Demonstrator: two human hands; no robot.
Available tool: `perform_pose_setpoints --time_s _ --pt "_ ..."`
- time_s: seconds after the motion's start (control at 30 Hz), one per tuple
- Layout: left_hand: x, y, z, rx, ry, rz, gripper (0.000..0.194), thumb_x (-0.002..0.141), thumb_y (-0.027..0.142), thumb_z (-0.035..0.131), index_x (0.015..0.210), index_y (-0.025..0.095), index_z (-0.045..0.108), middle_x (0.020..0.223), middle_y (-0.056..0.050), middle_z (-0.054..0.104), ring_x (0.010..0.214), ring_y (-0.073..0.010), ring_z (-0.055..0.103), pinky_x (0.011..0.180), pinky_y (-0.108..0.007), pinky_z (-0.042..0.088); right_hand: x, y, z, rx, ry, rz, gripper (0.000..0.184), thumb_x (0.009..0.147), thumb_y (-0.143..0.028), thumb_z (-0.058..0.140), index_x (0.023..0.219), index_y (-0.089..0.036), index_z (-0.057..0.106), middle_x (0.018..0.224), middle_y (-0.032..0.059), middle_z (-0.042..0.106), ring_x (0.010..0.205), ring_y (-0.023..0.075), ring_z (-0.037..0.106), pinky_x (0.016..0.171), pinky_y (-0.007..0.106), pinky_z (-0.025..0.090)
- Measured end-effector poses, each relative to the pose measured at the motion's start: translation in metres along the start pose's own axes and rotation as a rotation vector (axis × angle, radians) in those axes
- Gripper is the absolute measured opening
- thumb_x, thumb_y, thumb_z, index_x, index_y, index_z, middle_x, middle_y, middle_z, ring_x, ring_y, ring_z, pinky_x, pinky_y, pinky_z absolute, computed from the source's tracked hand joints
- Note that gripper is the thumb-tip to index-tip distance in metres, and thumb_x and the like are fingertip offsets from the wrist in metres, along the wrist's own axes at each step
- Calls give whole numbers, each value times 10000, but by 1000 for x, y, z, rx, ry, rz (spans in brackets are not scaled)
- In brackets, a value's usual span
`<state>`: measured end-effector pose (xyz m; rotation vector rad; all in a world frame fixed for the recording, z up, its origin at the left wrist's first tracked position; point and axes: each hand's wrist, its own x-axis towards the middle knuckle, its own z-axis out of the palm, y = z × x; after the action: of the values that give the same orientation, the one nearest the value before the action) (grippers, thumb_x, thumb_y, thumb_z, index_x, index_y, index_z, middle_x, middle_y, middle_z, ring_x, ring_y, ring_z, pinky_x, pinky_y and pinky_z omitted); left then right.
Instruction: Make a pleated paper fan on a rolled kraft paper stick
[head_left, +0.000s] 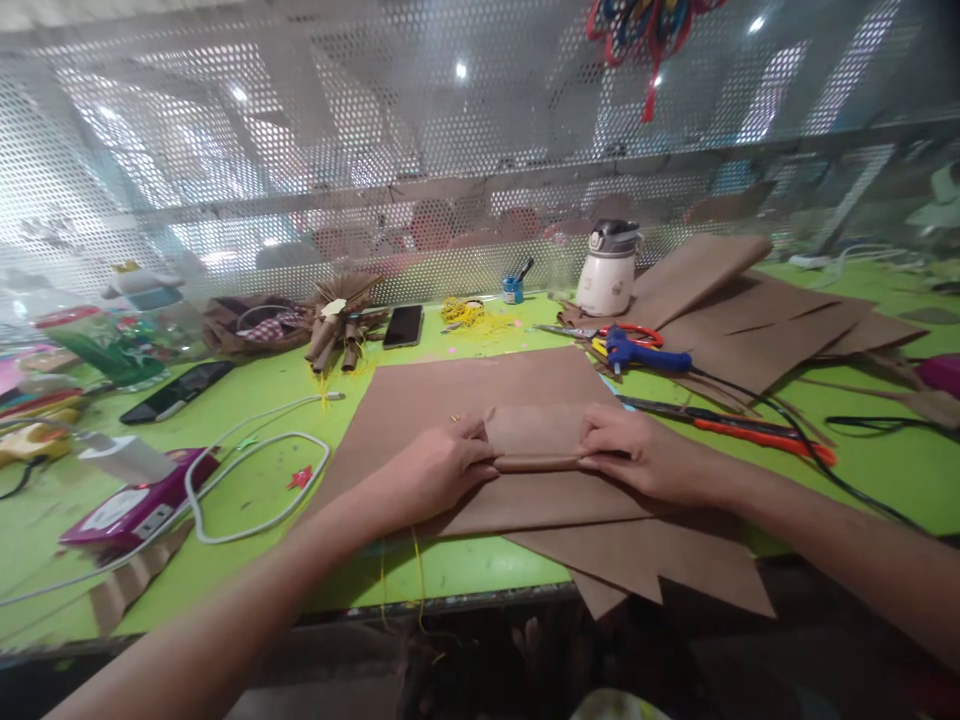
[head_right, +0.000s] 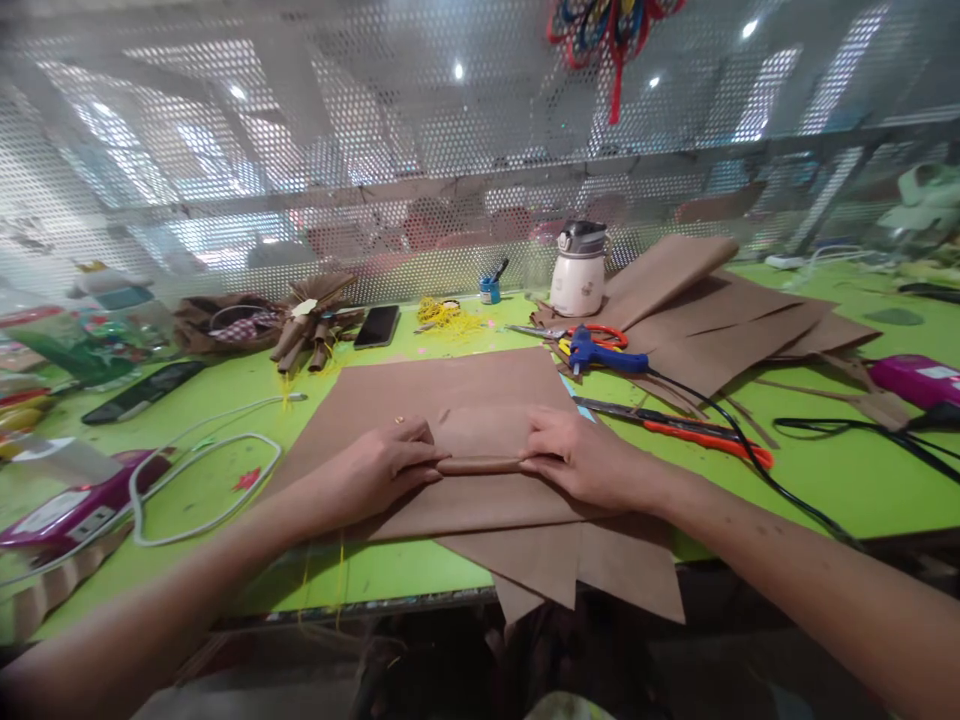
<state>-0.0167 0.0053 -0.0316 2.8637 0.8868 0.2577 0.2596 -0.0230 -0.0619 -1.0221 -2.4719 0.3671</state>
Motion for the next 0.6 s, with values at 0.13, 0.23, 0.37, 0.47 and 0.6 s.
perform_pose_setpoints --time_s 0.13,0.23,0.37,0.47,0.6 --pt "3 -3 -2 -50 -15 -40 199 878 268 514 1003 184 644 874 -54 623 746 -149 585 675 -255 427 -2 1 0 9 -14 28 280 937 -285 433 893 -163 681 828 69 556 744 154 515 671 277 408" --pt "3 -4 -3 -79 -16 -34 189 889 267 500 912 173 662 788 -43 627 744 -146 577 669 -246 421 -1 1 0 35 30 38 251 937 -268 430 1006 -169 651 864 68 591 798 161 542 713 275 416" --pt "4 -5 -1 -42 27 -22 277 914 288 456 808 173 684 790 -53 601 749 -141 549 681 -248 415 2 4 0 61 36 32 234 941 -254 423 998 -176 637 859 55 612 789 153 552 708 262 414" --pt "6 -5 1 23 42 -51 328 920 303 438 771 168 697 832 -69 573 761 -145 536 691 -256 417 4 5 0 -64 31 2 259 945 -233 404 956 -159 652 815 66 569 761 161 518 681 274 396" --pt "7 -3 4 91 13 -62 350 939 286 383 821 177 694 836 -67 551 742 -145 520 678 -258 408 3 3 4 -256 6 -58 259 926 -139 383 872 -135 637 819 88 546 794 184 470 688 297 379"
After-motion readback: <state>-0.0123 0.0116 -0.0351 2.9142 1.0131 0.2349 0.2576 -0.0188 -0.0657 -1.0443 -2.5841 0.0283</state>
